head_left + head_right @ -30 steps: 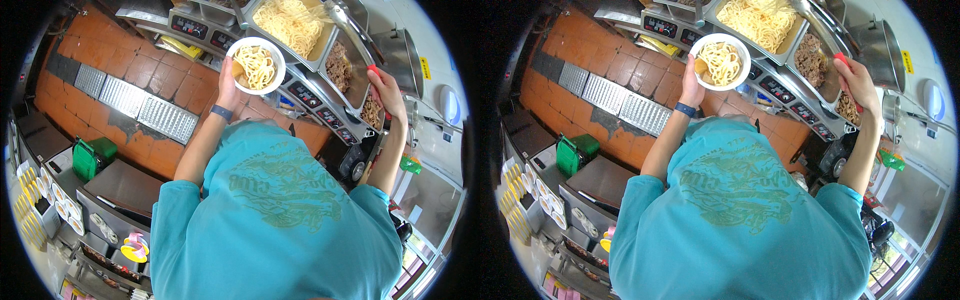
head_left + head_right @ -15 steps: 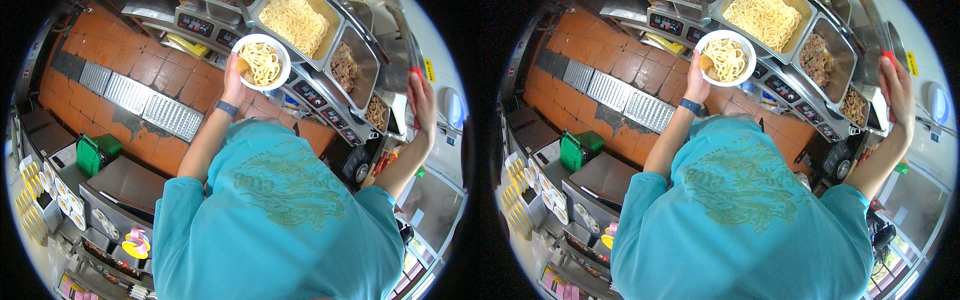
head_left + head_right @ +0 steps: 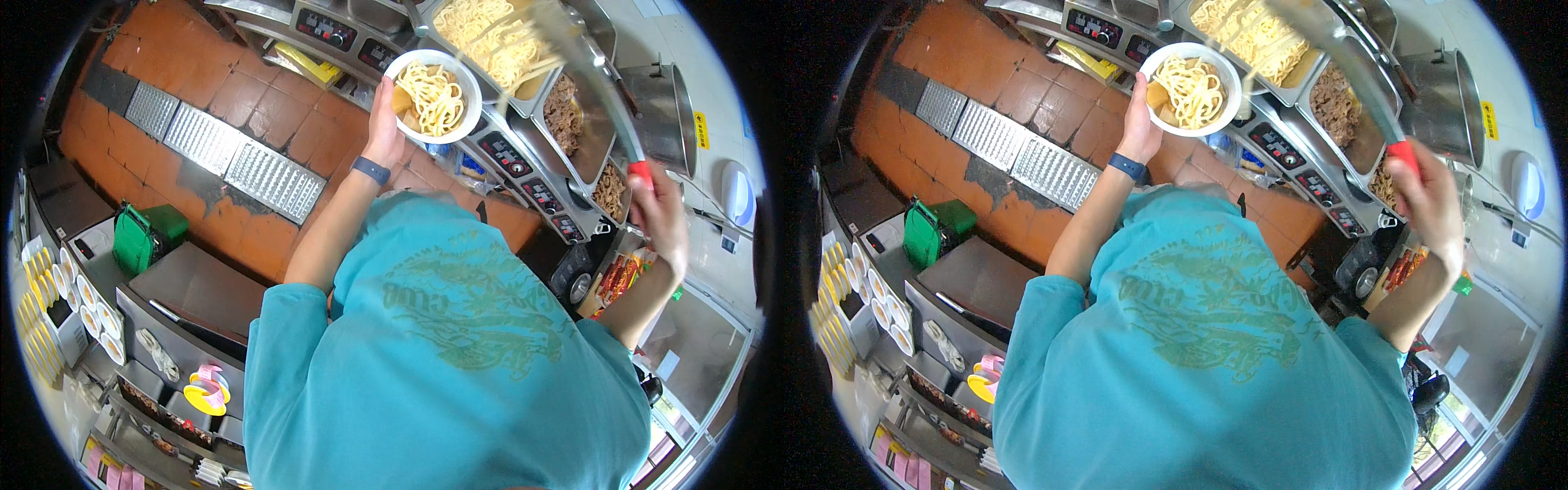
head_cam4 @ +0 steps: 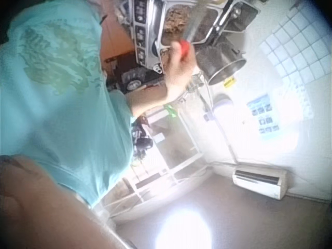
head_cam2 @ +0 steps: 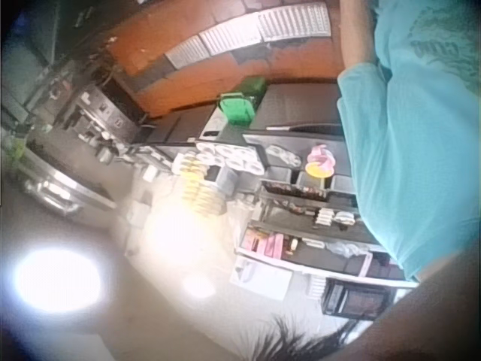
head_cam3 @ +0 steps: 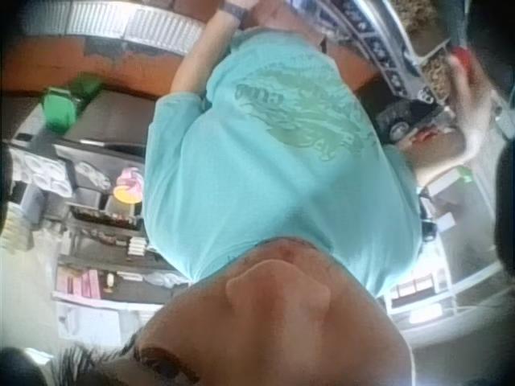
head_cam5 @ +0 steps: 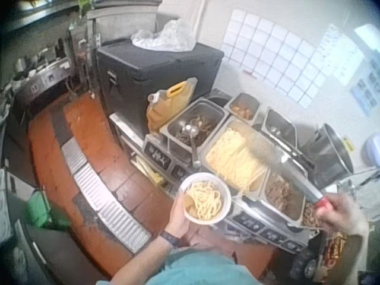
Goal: The person assembles multiple noodle bowls by adding noodles, meat, and sauce from stainless steel containers, then seals each with a yellow lid and attaches a pink order tag. The person repeats this process for several bowls in a commercial kitchen setting.
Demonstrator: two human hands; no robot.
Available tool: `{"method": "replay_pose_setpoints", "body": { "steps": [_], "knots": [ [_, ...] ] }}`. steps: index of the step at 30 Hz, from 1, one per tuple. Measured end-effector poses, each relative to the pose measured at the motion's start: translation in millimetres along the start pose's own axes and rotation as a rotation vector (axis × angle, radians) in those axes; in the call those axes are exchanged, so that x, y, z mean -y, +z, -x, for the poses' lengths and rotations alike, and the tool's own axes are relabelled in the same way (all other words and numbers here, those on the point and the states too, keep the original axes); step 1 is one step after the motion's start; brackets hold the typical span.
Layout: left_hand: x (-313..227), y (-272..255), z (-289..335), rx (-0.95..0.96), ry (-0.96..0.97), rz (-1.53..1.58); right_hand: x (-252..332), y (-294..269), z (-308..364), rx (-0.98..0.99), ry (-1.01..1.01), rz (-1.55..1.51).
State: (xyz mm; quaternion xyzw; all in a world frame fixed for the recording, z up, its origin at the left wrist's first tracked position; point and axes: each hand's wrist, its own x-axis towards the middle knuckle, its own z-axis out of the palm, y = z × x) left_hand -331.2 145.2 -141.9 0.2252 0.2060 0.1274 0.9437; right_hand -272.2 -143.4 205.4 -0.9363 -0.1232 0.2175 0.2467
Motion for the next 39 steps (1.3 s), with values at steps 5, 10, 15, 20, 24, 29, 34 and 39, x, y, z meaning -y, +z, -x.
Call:
{"method": "replay_pose_setpoints", "body": {
  "steps": [5,10,15,20,24,29,34,39],
  "knots": [
    [1.1,-4.3,3.5,-0.014,-0.007,-0.053,13.5,73.4,-32.2,0.098,-0.211,0.309],
    [-0.2,-4.7,7.5,-0.013,-0.041,-0.001,22.1,88.8,-35.4,0.060,-0.203,0.596],
    [2.2,-6.3,6.2,0.005,-0.027,-0.012,19.0,67.0,-30.4,0.047,-0.238,0.511],
    [6.1,-10.7,-4.4,-0.008,-0.042,-0.039,-11.5,52.8,-79.9,-0.092,-0.078,0.528],
    [7.4,-8.4,-9.3,0.007,-0.039,-0.071,-39.4,67.2,-165.9,-0.123,-0.041,0.721],
    [-0.4,4.1,3.0,0.032,-0.064,-0.026,-59.8,64.6,-199.4,-0.062,-0.158,0.666],
    [-7.3,16.1,14.2,0.033,-0.054,0.020,-65.9,29.7,-159.0,0.070,-0.052,0.293],
    [-7.5,13.8,8.8,0.004,-0.004,-0.068,-69.0,14.1,-117.8,0.083,0.019,-0.128]
  ]
}}
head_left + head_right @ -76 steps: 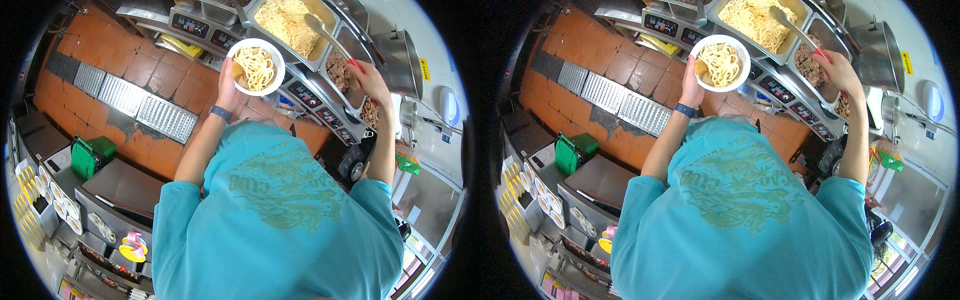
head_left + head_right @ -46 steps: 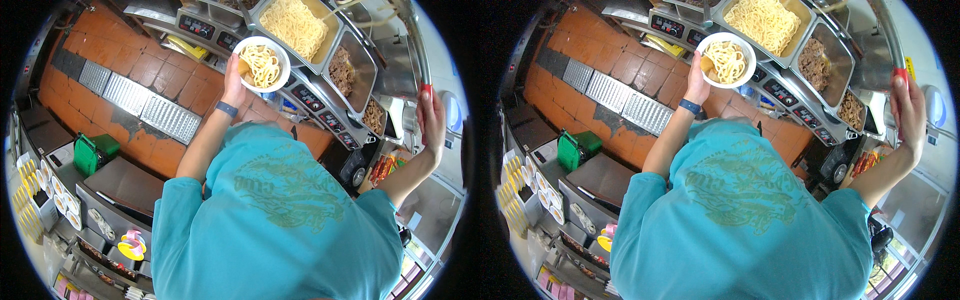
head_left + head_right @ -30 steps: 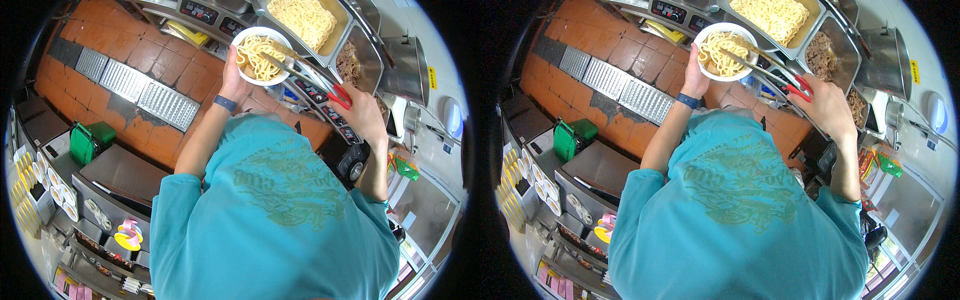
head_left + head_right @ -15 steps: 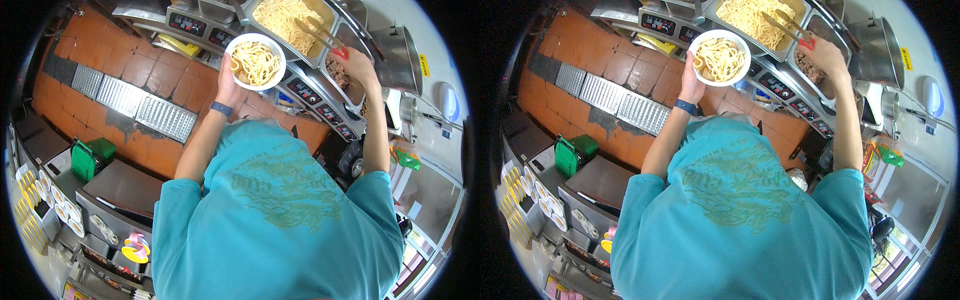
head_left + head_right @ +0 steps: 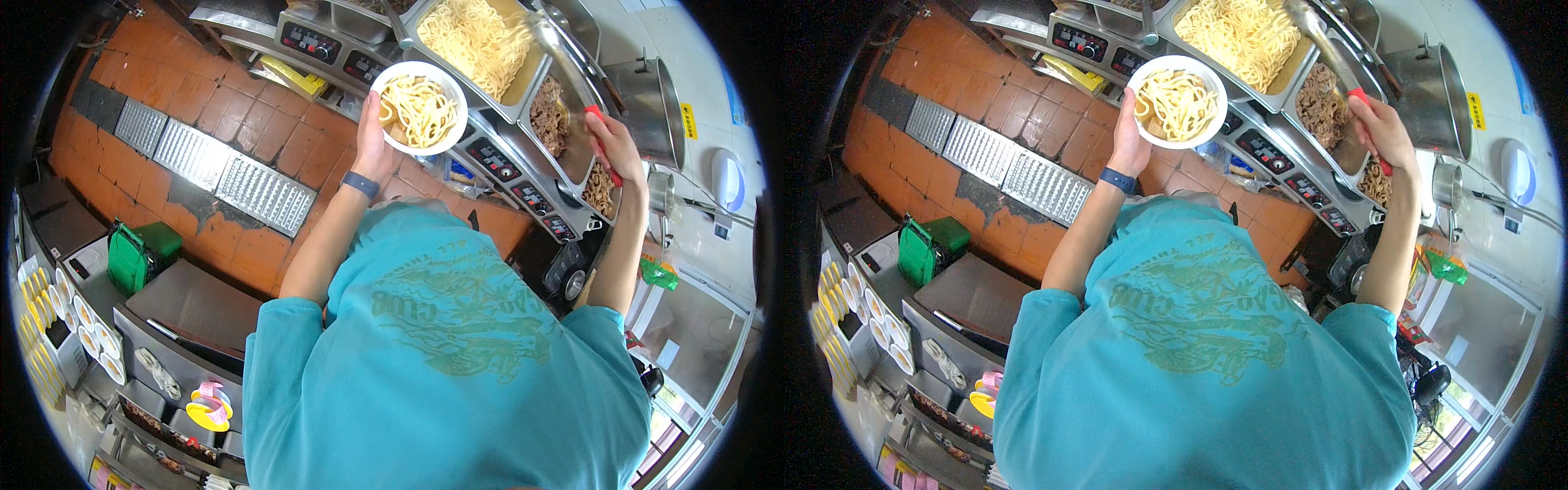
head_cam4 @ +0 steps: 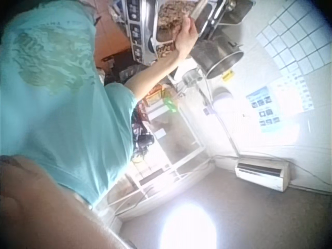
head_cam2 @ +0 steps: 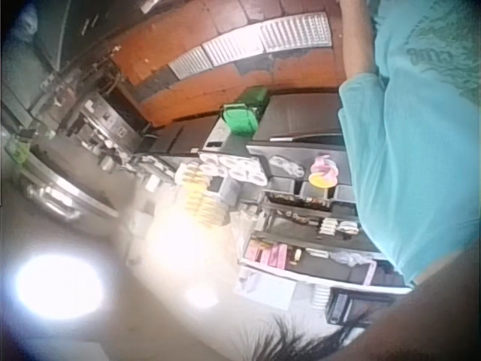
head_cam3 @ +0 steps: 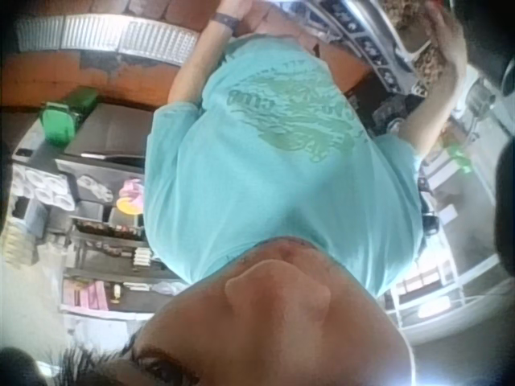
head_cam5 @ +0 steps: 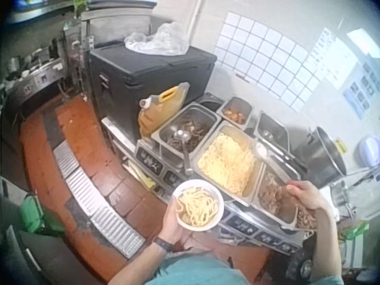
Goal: The person assembles multiple noodle bowls by adding noodles, meat, and sauce from stainless steel containers, then seals each with a yellow lid and attaches a pink order tag. The person repeats this process for several bowls in a commercial kitchen setting.
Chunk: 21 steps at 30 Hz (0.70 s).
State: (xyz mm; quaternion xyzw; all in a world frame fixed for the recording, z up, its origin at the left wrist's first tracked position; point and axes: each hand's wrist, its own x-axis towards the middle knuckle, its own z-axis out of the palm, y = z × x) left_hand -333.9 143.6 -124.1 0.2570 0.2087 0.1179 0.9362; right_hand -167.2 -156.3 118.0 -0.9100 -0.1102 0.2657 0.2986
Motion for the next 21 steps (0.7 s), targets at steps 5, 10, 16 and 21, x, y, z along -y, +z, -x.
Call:
{"method": "replay_pose_setpoints", "body": {
  "steps": [5,10,16,21],
  "knots": [
    [5.1,-4.9,-3.1,-0.001,-0.011,0.000,12.8,-19.5,31.1,-0.129,-0.013,-0.111],
    [3.7,-2.3,-3.6,-0.027,-0.013,-0.025,41.0,-38.2,70.8,-0.210,-0.154,-0.151],
    [0.7,3.6,0.9,-0.033,-0.037,0.010,66.7,-47.1,109.2,-0.272,-0.219,-0.075],
    [3.7,-1.8,-1.5,-0.033,-0.012,0.001,66.4,-26.0,125.3,-0.147,-0.084,-0.014]
  ]
}}
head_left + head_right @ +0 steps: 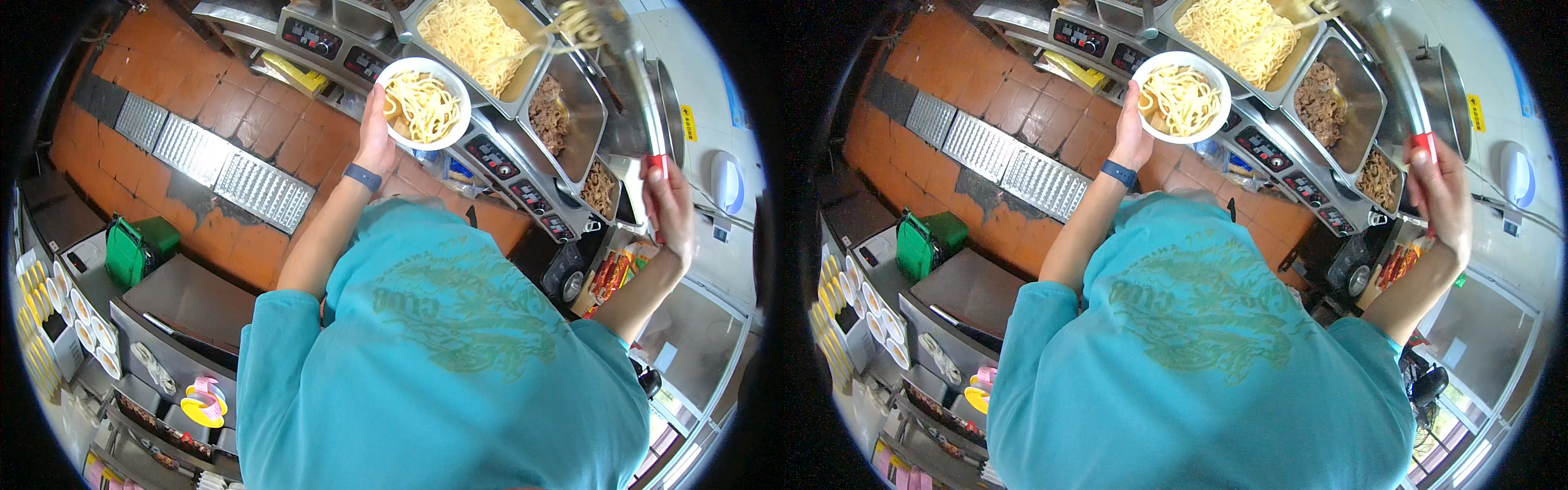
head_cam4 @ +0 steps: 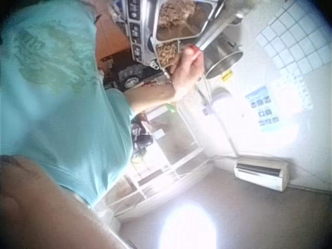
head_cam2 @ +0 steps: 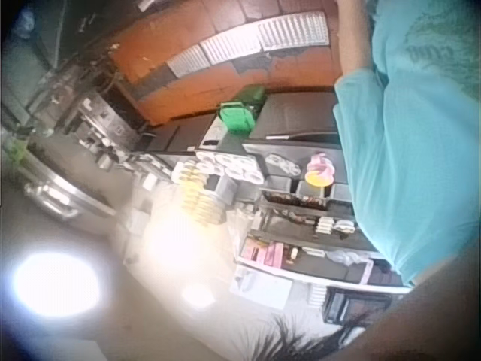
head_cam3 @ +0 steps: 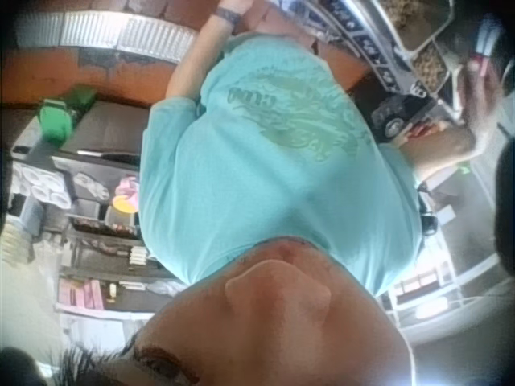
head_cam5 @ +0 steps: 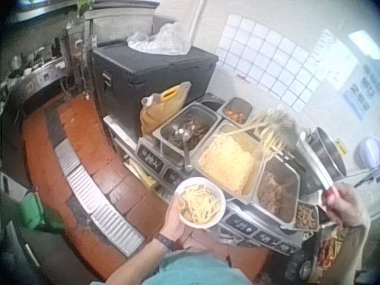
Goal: The person assembles multiple noodle bowls by adding noodles, meat, and sauce from stainless steel containers, then seals each with a yellow lid and attaches a pink order tag. The person repeats this process for several bowls in a commercial kitchen setting.
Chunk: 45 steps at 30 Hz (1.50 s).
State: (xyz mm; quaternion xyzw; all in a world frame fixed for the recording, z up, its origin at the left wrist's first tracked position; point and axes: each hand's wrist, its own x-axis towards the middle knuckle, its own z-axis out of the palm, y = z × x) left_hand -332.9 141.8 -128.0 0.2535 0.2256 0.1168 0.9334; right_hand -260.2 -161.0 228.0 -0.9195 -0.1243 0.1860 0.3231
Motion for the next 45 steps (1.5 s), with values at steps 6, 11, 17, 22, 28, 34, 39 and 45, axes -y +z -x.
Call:
{"method": "replay_pose_setpoints", "body": {
  "steps": [6,11,17,22,28,34,39,45],
  "knots": [
    [3.5,-13.4,-1.8,0.019,-0.030,0.025,-14.0,82.6,-11.3,0.261,0.055,0.213],
    [-2.2,-13.1,7.1,0.048,-0.042,0.045,-13.3,140.1,-25.0,0.138,-0.218,0.616],
    [-8.8,-13.2,15.5,0.032,-0.071,0.061,-3.7,123.4,-8.1,0.096,-0.126,0.630],
    [-10.5,-15.0,15.0,0.039,-0.036,0.040,-19.6,164.5,-11.4,0.142,-0.181,0.729],
    [-12.9,-17.9,15.4,0.016,-0.001,-0.009,-27.9,167.1,-7.6,0.120,-0.228,0.713],
    [-20.6,-29.2,11.0,0.015,0.046,0.025,-36.7,159.7,-8.9,0.048,-0.221,0.629],
    [-13.6,-31.6,11.6,0.030,0.021,-0.138,-37.4,203.2,-10.9,0.200,-0.191,0.667],
    [-16.2,-29.3,12.2,0.020,-0.022,-0.018,-41.0,177.0,2.1,0.123,-0.135,0.584]
  ]
}}
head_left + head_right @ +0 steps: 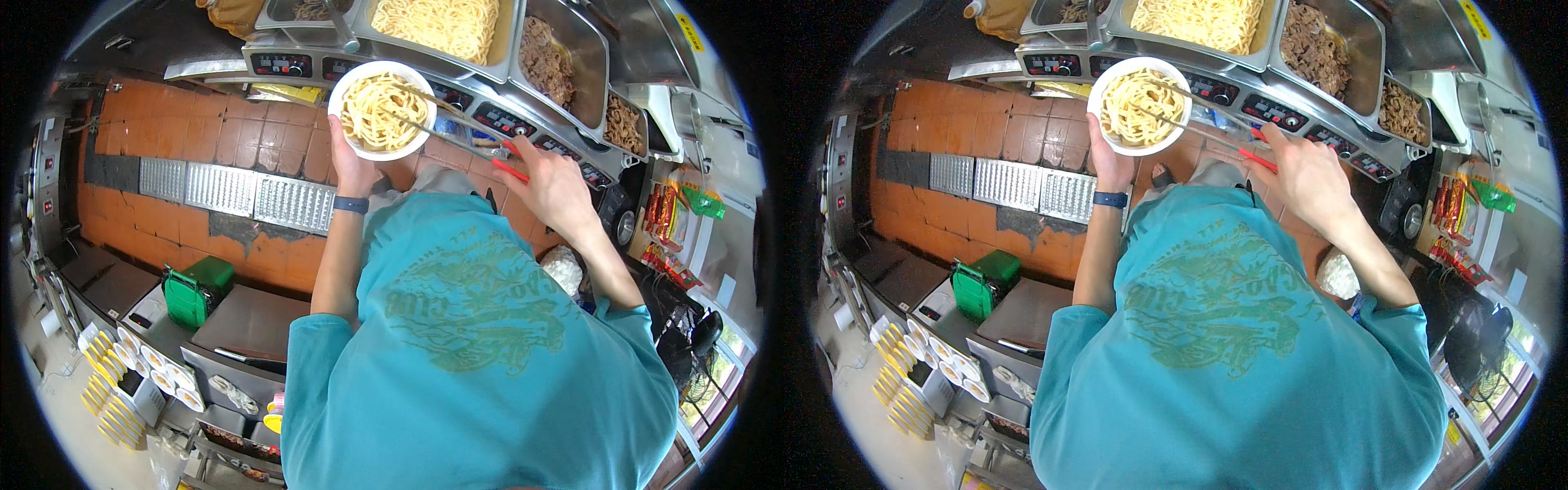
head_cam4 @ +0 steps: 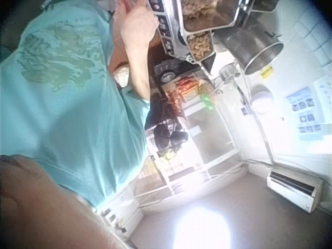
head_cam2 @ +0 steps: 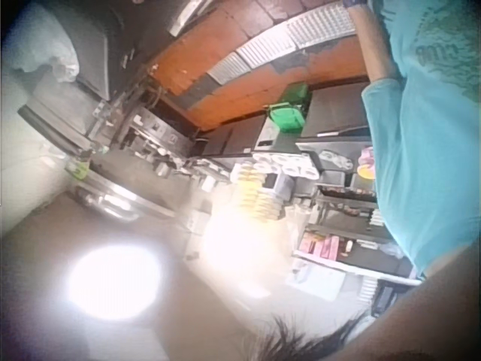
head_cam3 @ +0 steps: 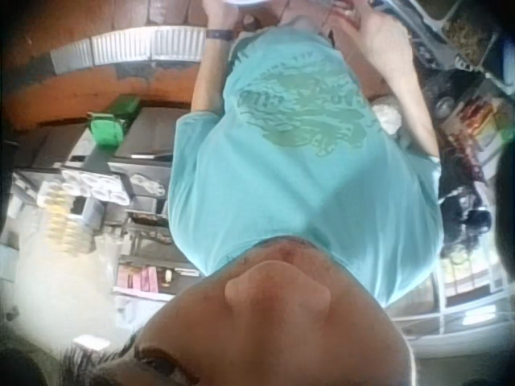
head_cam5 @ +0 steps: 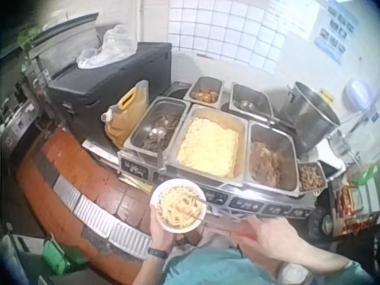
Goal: The person assembles multiple noodle bowls by adding noodles, meat, and sauce from stainless steel containers, then seals each with a yellow lid and attaches a pink order tag. The person repeats this process for several bowls in a commercial kitchen setting.
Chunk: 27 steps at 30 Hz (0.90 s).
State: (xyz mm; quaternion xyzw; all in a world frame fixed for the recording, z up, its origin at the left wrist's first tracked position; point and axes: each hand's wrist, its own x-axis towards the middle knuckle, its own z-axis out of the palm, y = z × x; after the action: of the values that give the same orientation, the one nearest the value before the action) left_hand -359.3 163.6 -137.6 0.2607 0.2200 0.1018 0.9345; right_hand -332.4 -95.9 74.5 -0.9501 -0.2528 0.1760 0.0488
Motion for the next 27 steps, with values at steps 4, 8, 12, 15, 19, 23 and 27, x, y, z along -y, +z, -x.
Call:
{"method": "replay_pose_setpoints", "body": {
  "steps": [4,8,12,15,19,23,27],
  "knots": [
    [-2.8,6.6,0.4,0.011,0.000,-0.052,-13.1,-4.2,3.6,-0.032,-0.090,-0.277],
    [-4.7,13.4,3.4,0.001,0.005,-0.086,-60.8,-22.0,21.7,0.005,0.329,-0.721],
    [-7.8,19.8,11.5,-0.138,0.095,-0.165,-135.7,-28.7,19.5,-0.224,0.556,-0.388],
    [-10.2,25.6,22.9,-0.177,0.014,-0.258,-188.4,-22.8,-1.2,-0.189,0.573,-0.262],
    [-17.6,34.4,27.4,-0.155,0.111,-0.246,-229.5,-12.3,-40.7,-0.120,0.592,-0.214],
    [-21.9,36.1,35.7,-0.251,0.171,-0.268,-246.5,-15.2,-58.5,-0.082,0.605,-0.284],
    [-19.0,31.7,42.1,-0.302,0.171,-0.227,-258.6,-24.3,-60.7,-0.126,0.503,-0.294]
  ]
}}
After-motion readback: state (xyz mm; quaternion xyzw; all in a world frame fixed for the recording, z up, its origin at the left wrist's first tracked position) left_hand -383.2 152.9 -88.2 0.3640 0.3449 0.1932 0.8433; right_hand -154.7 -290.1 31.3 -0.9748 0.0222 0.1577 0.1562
